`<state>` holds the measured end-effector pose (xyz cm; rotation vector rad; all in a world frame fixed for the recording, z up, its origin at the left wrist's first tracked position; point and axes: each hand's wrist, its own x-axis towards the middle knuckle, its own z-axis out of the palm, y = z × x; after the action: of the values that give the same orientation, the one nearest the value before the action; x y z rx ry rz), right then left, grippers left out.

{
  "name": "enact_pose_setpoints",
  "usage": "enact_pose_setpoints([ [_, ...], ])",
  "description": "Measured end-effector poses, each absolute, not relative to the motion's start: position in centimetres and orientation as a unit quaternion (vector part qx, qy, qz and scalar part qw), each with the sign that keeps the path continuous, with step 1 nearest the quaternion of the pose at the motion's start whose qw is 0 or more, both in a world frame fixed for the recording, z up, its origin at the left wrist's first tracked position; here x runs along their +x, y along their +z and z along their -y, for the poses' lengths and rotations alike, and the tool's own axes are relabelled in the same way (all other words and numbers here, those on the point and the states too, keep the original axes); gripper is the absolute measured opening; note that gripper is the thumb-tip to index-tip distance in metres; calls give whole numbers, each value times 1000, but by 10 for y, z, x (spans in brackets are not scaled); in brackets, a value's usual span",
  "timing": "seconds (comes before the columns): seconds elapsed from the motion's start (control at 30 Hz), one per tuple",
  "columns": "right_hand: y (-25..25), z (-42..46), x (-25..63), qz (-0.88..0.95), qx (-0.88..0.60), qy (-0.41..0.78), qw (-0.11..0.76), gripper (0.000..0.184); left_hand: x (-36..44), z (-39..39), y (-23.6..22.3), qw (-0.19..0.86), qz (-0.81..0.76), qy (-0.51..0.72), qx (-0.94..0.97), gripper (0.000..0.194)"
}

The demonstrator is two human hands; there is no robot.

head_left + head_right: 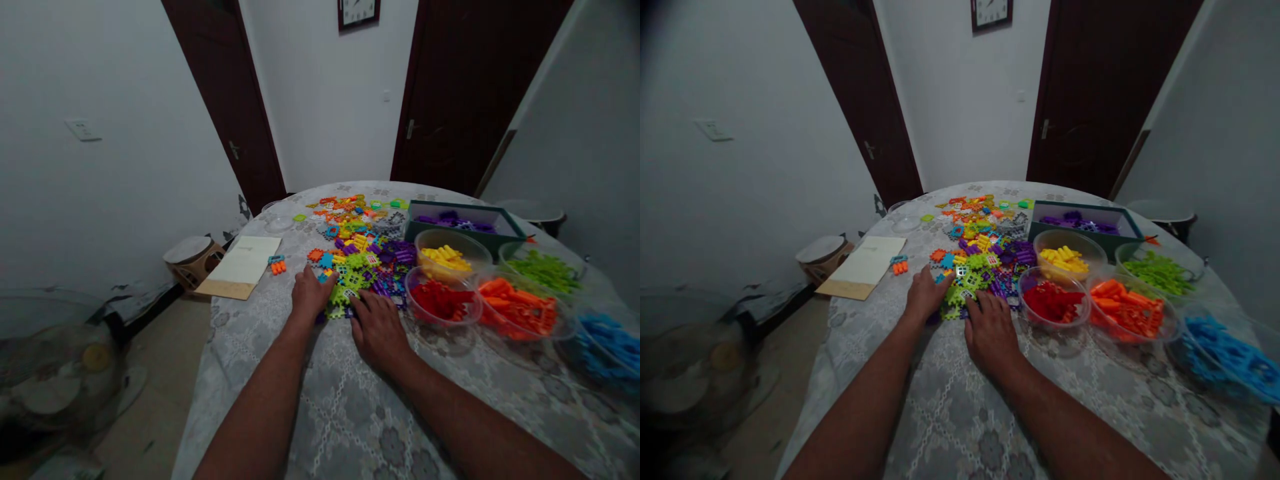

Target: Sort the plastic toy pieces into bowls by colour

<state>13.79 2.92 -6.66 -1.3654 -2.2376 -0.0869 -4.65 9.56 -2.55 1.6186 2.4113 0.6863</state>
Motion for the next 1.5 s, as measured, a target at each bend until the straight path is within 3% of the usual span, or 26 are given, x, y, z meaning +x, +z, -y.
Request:
enact_pose_setpoints([
  [0.17, -67, -29, 138, 823, -502, -33, 263, 45, -48, -91, -30, 0, -793, 186, 581, 86],
  [0.47, -75, -32, 141, 829, -484, -48, 277, 43, -48, -82, -36, -13, -770, 178, 613, 75],
  [1.03, -89, -36, 144, 831, -465, -67, 298, 42, -50, -76, -37, 82, -694, 240, 674, 55],
  [1.23, -84, -36, 144, 830, -470, -55, 295, 44, -48, -73, -25, 142, -677, 236, 682, 65],
  [1.5, -74, -33, 142, 830, -480, -26, 284, 45, -45, -83, -24, 244, -648, 347, 632, 58],
])
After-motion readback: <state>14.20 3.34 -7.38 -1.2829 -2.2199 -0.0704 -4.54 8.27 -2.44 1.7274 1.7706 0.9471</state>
